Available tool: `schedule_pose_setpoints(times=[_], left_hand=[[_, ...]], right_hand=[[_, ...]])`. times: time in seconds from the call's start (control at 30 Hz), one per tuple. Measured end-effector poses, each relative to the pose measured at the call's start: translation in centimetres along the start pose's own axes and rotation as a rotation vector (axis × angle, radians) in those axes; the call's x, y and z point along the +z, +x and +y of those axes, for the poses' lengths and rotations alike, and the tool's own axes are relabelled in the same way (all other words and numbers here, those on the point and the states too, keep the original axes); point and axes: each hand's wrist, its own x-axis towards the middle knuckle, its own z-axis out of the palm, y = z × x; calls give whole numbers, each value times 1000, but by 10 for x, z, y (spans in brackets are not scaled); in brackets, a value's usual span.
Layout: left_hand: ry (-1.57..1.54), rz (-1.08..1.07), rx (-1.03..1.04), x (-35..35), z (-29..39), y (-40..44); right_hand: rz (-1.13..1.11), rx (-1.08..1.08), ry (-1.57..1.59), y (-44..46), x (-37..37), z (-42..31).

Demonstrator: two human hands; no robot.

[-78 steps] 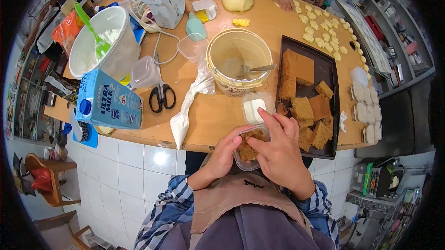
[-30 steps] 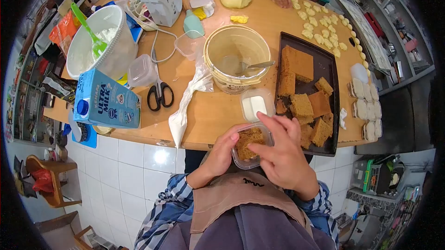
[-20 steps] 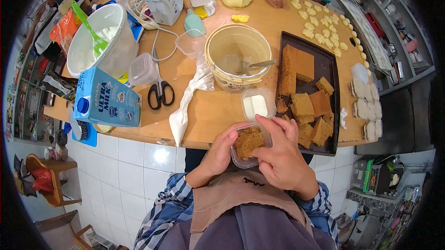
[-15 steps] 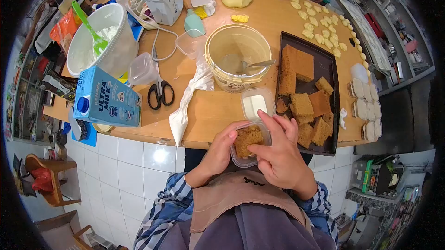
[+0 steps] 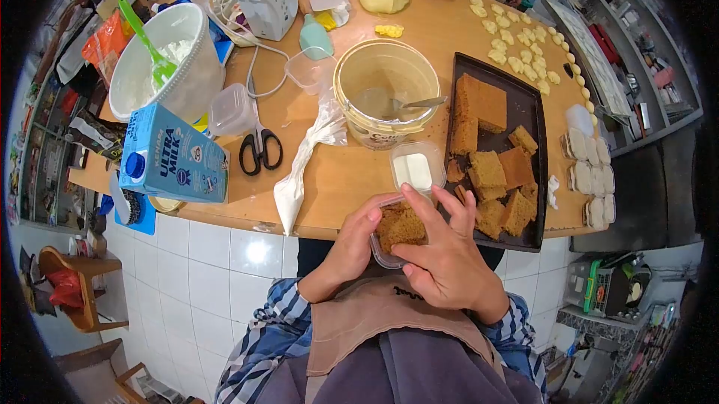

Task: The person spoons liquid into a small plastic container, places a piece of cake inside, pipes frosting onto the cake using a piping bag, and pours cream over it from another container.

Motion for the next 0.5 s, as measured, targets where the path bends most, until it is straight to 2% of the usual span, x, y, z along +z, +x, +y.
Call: schedule_pose_setpoints(times=[0.17,0.23,0.33,0.37,0.5], left_hand=[[89,9,31,1,1,-1],[26,7,-7,1,3,-2],[-36,29,-32,-1,1,-3],[-51,35,-36,-1,1,-3],[14,52,-14,2,1,-2]], right_hand=[[30,-1,-11,2,2,-2],[81,10,18,1,-1,3],[351,53,84,-4,-2,19],[373,44,37,-4,-4,19],[235,100,-132,-3,-4,4]])
